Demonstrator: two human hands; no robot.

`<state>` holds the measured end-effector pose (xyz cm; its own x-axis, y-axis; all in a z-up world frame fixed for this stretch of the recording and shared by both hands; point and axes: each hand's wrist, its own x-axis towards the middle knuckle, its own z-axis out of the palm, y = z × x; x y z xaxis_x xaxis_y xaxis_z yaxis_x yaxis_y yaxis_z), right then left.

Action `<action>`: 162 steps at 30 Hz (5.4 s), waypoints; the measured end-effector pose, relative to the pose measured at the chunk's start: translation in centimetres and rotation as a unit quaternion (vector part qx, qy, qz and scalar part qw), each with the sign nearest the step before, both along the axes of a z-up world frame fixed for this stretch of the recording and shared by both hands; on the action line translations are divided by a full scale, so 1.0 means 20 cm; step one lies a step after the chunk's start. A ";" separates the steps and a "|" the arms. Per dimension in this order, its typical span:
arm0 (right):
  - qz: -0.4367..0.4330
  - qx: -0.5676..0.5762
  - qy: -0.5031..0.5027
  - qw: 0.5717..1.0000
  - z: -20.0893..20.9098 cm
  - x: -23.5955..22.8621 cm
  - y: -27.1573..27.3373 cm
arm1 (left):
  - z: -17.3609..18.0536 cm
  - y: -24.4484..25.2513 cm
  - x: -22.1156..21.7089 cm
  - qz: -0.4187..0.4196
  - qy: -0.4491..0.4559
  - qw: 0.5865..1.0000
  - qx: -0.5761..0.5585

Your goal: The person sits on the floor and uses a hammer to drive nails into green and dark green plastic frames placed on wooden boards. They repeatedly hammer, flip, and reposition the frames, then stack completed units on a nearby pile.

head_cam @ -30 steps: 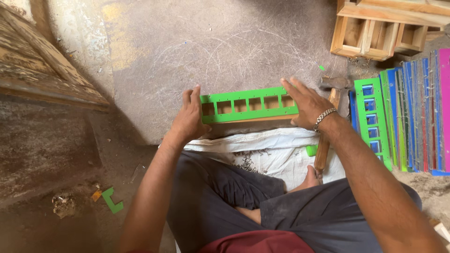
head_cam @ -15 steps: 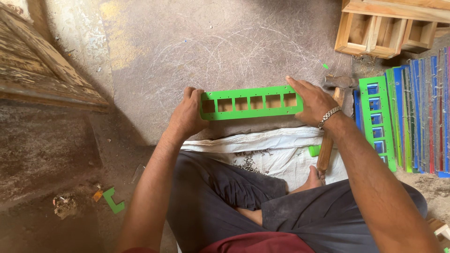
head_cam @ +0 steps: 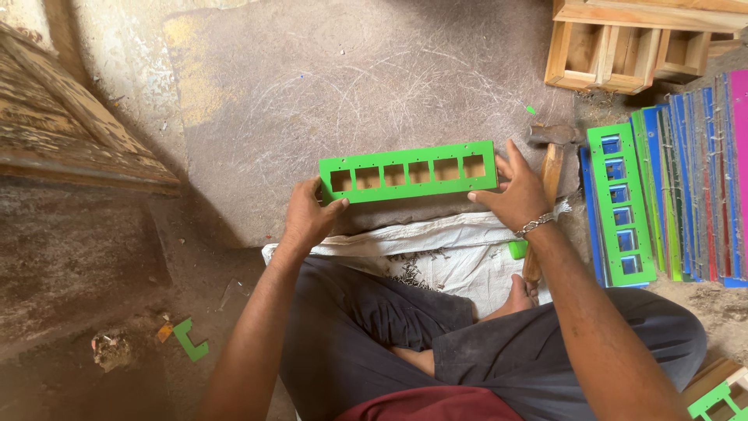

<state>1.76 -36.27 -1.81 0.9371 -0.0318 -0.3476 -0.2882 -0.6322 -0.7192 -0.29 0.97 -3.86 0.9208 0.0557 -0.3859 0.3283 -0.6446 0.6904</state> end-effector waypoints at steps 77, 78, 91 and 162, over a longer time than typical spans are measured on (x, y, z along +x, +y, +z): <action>-0.222 0.219 -0.011 0.950 0.12 -0.41 -0.23 | 0.01 -0.98 0.29 -0.083 -0.293 0.945 -0.120; -0.227 0.257 -0.019 0.939 0.12 -0.40 -0.23 | 0.01 -0.99 0.32 -0.086 -0.302 0.943 -0.112; -0.356 0.495 0.124 0.783 0.15 -0.32 -0.19 | -0.11 -1.03 0.38 -0.115 -0.299 0.944 -0.076; -0.031 -0.132 -0.472 0.871 0.34 -0.51 -0.03 | -0.26 -1.00 0.36 -0.042 -0.294 0.936 -0.191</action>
